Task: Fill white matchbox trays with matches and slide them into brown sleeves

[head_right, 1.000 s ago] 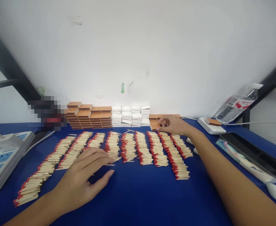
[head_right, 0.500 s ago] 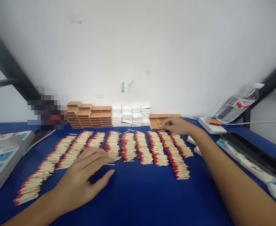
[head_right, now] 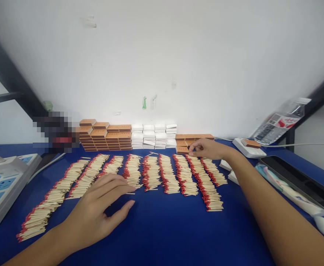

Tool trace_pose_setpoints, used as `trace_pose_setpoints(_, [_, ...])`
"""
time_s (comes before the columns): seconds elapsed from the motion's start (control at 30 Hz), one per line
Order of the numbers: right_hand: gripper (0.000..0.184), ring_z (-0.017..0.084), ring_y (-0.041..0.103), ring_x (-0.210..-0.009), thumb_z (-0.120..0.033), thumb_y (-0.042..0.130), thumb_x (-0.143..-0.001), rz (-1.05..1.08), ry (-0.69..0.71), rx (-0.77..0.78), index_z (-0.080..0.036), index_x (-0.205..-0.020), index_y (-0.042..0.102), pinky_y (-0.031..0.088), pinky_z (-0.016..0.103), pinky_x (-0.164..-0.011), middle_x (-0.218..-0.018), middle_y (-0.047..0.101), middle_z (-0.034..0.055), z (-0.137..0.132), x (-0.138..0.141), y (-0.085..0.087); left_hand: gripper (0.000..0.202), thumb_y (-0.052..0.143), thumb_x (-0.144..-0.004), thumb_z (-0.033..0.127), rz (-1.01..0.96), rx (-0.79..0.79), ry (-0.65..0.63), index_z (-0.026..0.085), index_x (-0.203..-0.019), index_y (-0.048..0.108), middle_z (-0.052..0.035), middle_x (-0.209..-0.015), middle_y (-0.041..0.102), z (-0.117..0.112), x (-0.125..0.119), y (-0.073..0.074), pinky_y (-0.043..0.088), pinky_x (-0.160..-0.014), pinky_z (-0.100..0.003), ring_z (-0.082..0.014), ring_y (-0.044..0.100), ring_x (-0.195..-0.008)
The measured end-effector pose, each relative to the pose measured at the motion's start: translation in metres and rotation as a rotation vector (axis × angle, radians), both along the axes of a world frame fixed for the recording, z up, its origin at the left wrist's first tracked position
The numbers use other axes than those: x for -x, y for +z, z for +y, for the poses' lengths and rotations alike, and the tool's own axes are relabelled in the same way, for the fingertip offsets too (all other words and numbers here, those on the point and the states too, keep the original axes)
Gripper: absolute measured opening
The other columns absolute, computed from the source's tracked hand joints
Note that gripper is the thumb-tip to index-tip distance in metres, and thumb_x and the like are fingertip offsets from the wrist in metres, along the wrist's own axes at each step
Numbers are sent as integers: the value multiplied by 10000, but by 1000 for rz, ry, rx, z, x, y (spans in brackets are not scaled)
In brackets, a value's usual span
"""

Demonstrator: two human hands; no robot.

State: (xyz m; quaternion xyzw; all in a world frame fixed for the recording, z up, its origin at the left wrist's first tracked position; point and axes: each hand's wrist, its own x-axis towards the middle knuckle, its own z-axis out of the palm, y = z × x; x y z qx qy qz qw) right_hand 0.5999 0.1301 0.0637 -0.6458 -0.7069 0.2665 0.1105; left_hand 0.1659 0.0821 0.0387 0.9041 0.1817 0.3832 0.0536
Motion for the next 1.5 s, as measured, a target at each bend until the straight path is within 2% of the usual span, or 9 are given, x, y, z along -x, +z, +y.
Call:
trace_pose_setpoints(0.2, [606, 173, 446, -637, -858, 684, -799, 11, 48, 36, -257, -789, 765, 355, 329, -601, -689, 579, 27, -5, 3, 6, 209, 716, -977, 141, 12, 14, 1, 197, -1177, 731, -81, -1045, 791, 0, 0, 0, 613, -929, -439, -261, 717, -1014])
trace_pose_setpoints(0.43, [613, 175, 464, -602, -866, 700, -776, -39, -66, -34, -262, -815, 798, 347, 333, -565, -662, 600, 35, 2, -1, -5, 205, 715, -979, 140, 13, 5, -1, 190, -1177, 729, -78, -1045, 791, 0, 0, 1, 616, -931, -442, -255, 715, -1013])
trace_pose_setpoints(0.63, [666, 161, 409, -559, -859, 645, -819, -137, -88, -148, -232, -597, 613, 324, 352, -573, -577, 516, 21, 7, 2, -11, 201, 710, -980, 149, 7, 2, 1, 193, -1175, 734, -78, -1037, 795, 0, 0, 0, 626, -929, -441, -250, 719, -1003])
trace_pose_setpoints(0.7, [657, 166, 432, -569, -862, 668, -796, -165, -101, -188, -237, -612, 583, 330, 352, -583, -585, 521, 17, 7, 7, -10, 194, 707, -980, 150, 6, -2, 5, 195, -1166, 740, -76, -1029, 797, 0, 0, 1, 630, -933, -441, -248, 724, -998])
trace_pose_setpoints(0.87, [580, 188, 490, -616, -827, 691, -801, -195, -95, -303, -249, -777, 642, 344, 346, -610, -650, 592, 23, 7, 21, -9, 176, 706, -979, 154, 10, -8, 2, 198, -1144, 748, -76, -1012, 795, -1, 0, 2, 633, -928, -429, -247, 730, -988])
trace_pose_setpoints(1.07, [577, 178, 479, -586, -798, 664, -833, -199, -85, -302, -242, -705, 577, 323, 348, -598, -620, 587, 26, 8, 29, -11, 148, 713, -979, 145, 14, -4, -4, 189, -1118, 740, -75, -993, 784, 0, 0, 1, 619, -928, -436, -253, 714, -993])
trace_pose_setpoints(1.23, [435, 185, 494, -585, -667, 677, -871, -189, -66, -315, -245, -771, 647, 309, 340, -574, -641, 598, 25, 5, 38, -8, 142, 710, -978, 143, 11, -13, -4, 189, -1107, 745, -70, -977, 782, 0, -1, 1, 624, -923, -426, -245, 720, -976])
trace_pose_setpoints(1.37, [351, 190, 493, -579, -584, 648, -889, -171, -32, -260, -249, -847, 745, 321, 342, -570, -638, 605, 31, 2, 47, -7, 145, 715, -973, 140, 6, -11, -8, 187, -1107, 744, -67, -970, 779, 0, -1, 1, 624, -924, -424, -244, 720, -974])
trace_pose_setpoints(1.5, [294, 186, 476, -597, -496, 634, -871, -124, 10, -245, -243, -795, 765, 343, 355, -591, -659, 617, 39, 1, 50, -6, 149, 715, -979, 140, 11, -2, -14, 189, -1118, 734, -69, -976, 778, -1, -1, 0, 615, -931, -428, -249, 713, -984])
